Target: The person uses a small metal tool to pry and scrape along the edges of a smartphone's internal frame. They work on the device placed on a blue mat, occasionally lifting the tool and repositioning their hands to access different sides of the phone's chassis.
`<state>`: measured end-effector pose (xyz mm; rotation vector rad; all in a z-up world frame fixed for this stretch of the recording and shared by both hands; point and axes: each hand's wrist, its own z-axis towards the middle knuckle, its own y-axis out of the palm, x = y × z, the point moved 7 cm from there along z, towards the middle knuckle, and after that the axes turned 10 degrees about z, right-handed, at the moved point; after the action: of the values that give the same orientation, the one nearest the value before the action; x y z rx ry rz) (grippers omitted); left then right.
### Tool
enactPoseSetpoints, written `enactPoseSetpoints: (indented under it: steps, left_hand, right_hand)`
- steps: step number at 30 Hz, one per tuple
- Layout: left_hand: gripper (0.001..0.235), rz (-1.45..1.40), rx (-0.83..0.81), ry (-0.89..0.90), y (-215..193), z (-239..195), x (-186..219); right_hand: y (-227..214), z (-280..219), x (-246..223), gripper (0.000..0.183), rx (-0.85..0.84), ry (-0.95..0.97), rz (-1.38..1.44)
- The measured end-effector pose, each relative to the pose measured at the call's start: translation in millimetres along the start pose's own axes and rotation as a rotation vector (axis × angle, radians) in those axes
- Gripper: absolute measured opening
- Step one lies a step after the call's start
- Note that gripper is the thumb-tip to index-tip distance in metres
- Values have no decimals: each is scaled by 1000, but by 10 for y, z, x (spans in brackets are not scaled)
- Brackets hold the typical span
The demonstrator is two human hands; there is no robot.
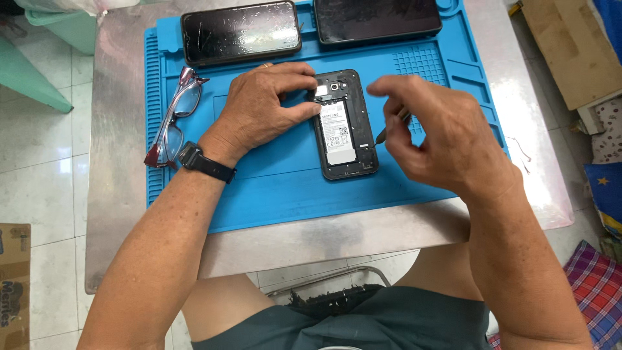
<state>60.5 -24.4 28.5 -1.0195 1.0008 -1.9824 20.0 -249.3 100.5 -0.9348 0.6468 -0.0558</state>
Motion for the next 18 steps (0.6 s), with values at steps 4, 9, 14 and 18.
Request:
enactPoseSetpoints:
  steps: [4, 9, 14, 18]
  left_hand:
    - [31, 4, 4, -8, -9, -8, 21]
    - [30, 10, -24, -35, -6, -1, 15]
    - [32, 3, -18, -29, 31, 4, -24]
    - [32, -2, -2, -34, 31, -3, -27]
  right_hand:
    - [27, -48, 1, 48, 17, 7, 70]
    - [-1, -69, 86, 47, 138, -13, 108]
    - [3, -134, 237, 53, 231, -37, -40]
    - [-5, -111, 129, 62, 152, -8, -16]
